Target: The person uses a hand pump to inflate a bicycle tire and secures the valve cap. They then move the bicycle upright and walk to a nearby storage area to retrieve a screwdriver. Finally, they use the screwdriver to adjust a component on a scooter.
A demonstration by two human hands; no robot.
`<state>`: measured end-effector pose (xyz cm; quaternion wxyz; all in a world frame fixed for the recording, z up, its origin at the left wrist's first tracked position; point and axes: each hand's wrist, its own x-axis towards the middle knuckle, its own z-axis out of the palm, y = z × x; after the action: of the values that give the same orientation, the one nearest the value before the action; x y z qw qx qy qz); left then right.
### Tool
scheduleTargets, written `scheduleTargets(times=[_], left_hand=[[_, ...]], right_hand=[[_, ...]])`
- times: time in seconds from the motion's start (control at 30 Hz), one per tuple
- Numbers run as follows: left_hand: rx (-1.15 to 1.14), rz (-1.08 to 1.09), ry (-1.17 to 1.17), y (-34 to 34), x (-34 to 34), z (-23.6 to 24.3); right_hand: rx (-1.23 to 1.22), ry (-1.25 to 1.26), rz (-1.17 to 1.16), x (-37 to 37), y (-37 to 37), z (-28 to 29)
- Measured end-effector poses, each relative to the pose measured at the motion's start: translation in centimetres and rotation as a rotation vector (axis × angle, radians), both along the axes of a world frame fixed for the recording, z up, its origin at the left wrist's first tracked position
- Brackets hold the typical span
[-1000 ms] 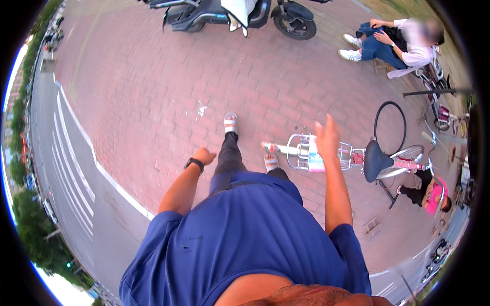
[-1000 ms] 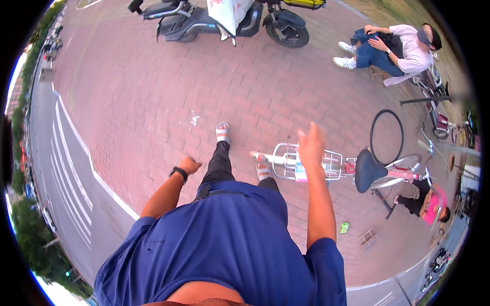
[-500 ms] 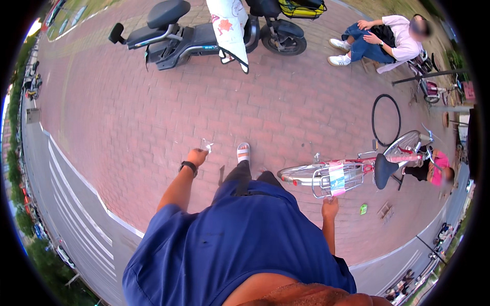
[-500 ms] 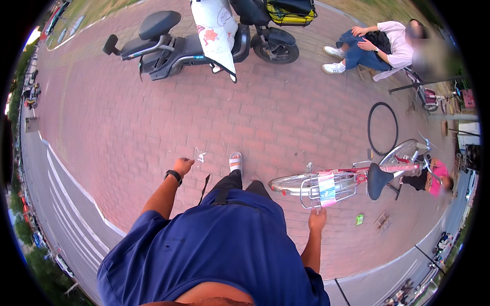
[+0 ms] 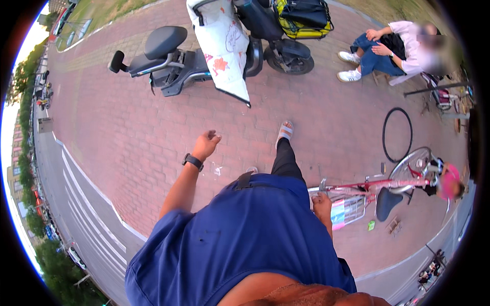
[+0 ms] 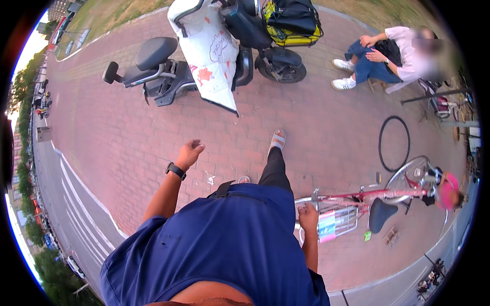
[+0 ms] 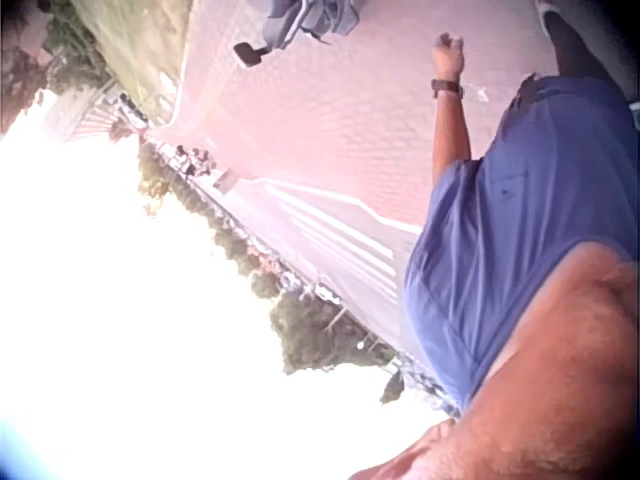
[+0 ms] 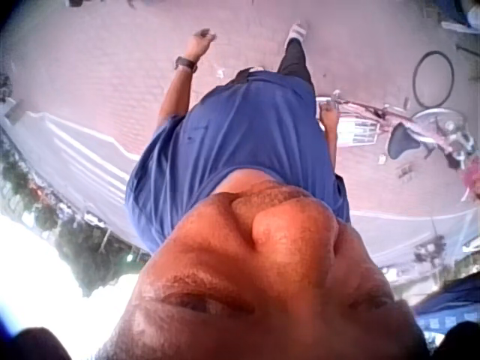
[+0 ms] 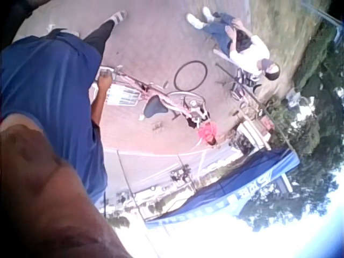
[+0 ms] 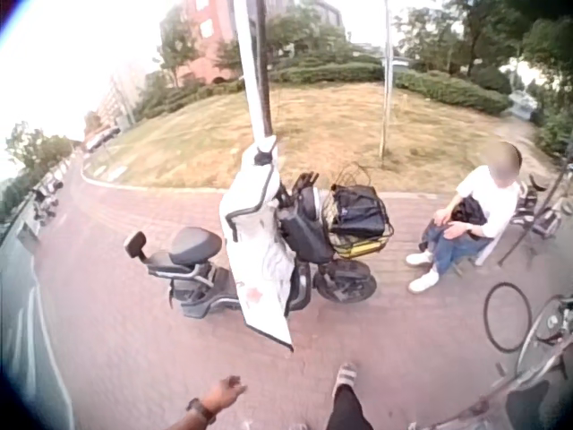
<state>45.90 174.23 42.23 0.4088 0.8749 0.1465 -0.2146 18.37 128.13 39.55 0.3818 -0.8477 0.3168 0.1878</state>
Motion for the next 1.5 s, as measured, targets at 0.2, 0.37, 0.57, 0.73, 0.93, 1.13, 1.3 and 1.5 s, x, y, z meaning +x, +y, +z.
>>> scheduleTargets(times=[0.2,0.37,0.57,0.73,0.93,1.13,1.3,1.5], left_hand=[[-0.035,0.157,-0.203,-3.8,10.1,7.5],[-0.159,0.274,-0.787,-8.3,19.5,16.2],[0.089,0.103,-1.189,-11.2,30.3,24.4],[0.204,-0.026,-1.225,-11.9,39.1,26.7],[0.371,-0.106,-0.848,-11.7,45.5,25.1],[0.477,-0.092,-0.788,-12.5,45.6,25.6],[0.538,0.001,-0.701,-12.1,45.6,25.6],[0.624,0.083,-0.596,-12.2,46.3,25.0]], right_hand=[[-0.086,-0.118,0.198,16.3,-7.6,-0.9],[-0.139,-0.119,0.21,28.3,-13.8,3.0],[-0.164,-0.164,0.193,38.6,-15.5,5.9],[-0.09,-0.146,0.233,43.6,-12.6,6.7],[0.005,-0.099,0.242,47.9,-9.6,7.7],[-0.027,-0.087,0.402,53.7,-8.9,7.6],[-0.004,-0.187,0.513,60.8,-8.8,7.1],[-0.06,-0.158,0.62,69.1,-11.6,6.8]])
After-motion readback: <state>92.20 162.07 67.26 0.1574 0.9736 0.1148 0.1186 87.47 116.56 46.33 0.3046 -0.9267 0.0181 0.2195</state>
